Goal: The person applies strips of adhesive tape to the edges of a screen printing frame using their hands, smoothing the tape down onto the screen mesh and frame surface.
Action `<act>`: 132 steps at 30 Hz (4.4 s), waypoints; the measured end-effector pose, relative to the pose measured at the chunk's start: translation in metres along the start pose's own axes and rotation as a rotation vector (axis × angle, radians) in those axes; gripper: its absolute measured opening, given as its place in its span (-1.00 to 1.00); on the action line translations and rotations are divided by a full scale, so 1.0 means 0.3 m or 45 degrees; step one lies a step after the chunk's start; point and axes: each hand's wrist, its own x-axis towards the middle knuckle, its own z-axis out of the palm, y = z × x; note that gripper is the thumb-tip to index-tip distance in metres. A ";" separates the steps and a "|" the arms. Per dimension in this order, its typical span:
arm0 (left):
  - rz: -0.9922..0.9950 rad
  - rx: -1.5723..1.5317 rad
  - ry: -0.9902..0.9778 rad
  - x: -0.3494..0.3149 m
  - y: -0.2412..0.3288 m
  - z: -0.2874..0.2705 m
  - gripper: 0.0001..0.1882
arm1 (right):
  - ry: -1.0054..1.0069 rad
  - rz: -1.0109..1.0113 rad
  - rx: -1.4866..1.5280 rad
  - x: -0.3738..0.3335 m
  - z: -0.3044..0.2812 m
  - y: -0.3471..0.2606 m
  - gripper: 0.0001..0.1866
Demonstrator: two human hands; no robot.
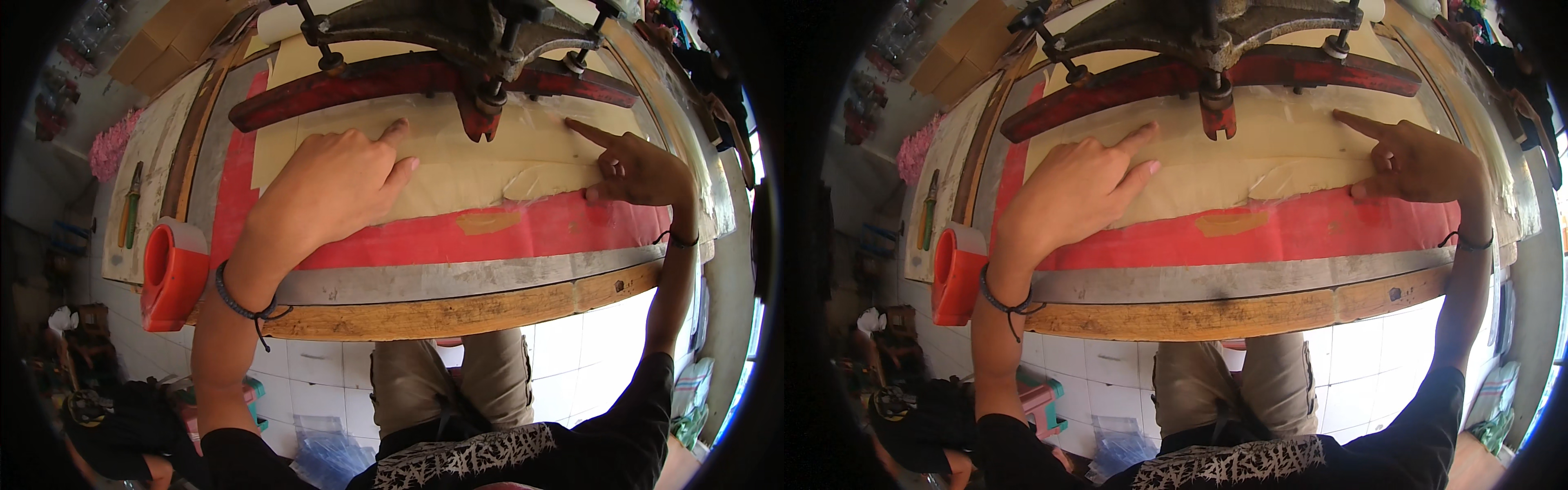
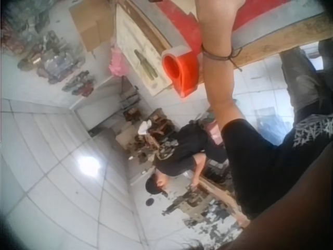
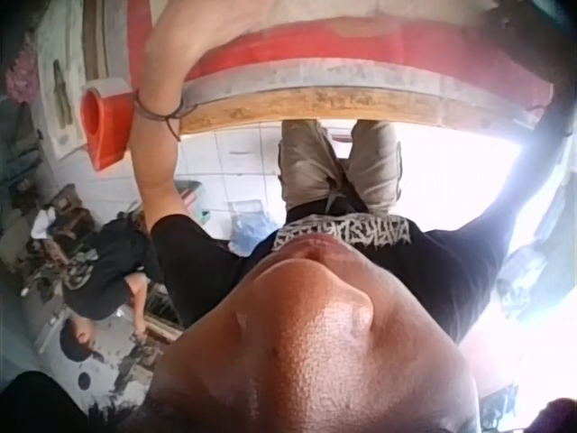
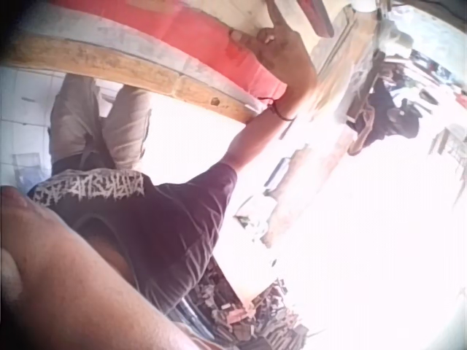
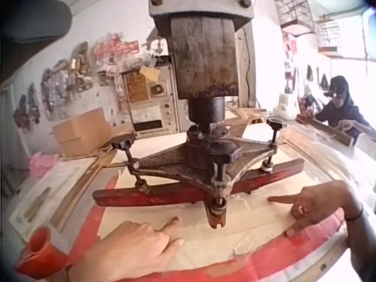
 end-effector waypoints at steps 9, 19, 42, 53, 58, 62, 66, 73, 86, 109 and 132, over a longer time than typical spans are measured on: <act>0.005 0.021 0.002 -0.002 0.010 -0.005 -0.50 | -0.006 -0.022 0.000 0.005 0.001 0.002 0.01; 0.009 -0.009 -0.017 0.004 -0.002 -0.007 -0.50 | 0.024 -0.004 -0.106 0.009 0.000 -0.019 -0.10; -0.015 -0.116 0.046 0.016 -0.015 0.003 -0.55 | 0.048 -0.131 0.014 0.001 0.008 0.009 -0.26; 0.153 -0.071 -0.016 0.020 -0.023 -0.051 -0.68 | 0.081 -0.182 0.138 -0.008 -0.011 0.011 -0.58; 0.224 -0.119 0.329 0.038 -0.037 0.046 -0.53 | 0.161 -0.420 0.250 0.016 0.015 0.087 -0.67; 0.081 -0.184 0.187 0.030 -0.032 0.046 -0.40 | 0.209 -0.234 0.096 0.020 -0.016 -0.015 -0.75; 0.159 -0.217 0.314 0.036 -0.034 0.041 -0.41 | 0.473 -0.408 -0.004 0.053 0.039 -0.004 -0.70; 0.109 -0.680 0.144 0.048 -0.038 0.026 -0.51 | 0.641 -0.482 -0.004 0.073 0.096 -0.061 -0.37; 0.170 -0.985 -0.215 0.055 -0.071 0.006 -0.60 | 0.570 -0.645 -0.135 0.084 0.069 -0.044 -0.66; 0.037 -1.281 -0.411 0.020 -0.035 -0.061 -0.69 | 0.320 -0.589 0.230 0.111 0.086 -0.032 -0.72; 0.013 -1.154 -0.473 0.036 -0.092 -0.058 -0.74 | 0.202 -0.624 0.332 0.117 0.079 -0.015 -0.56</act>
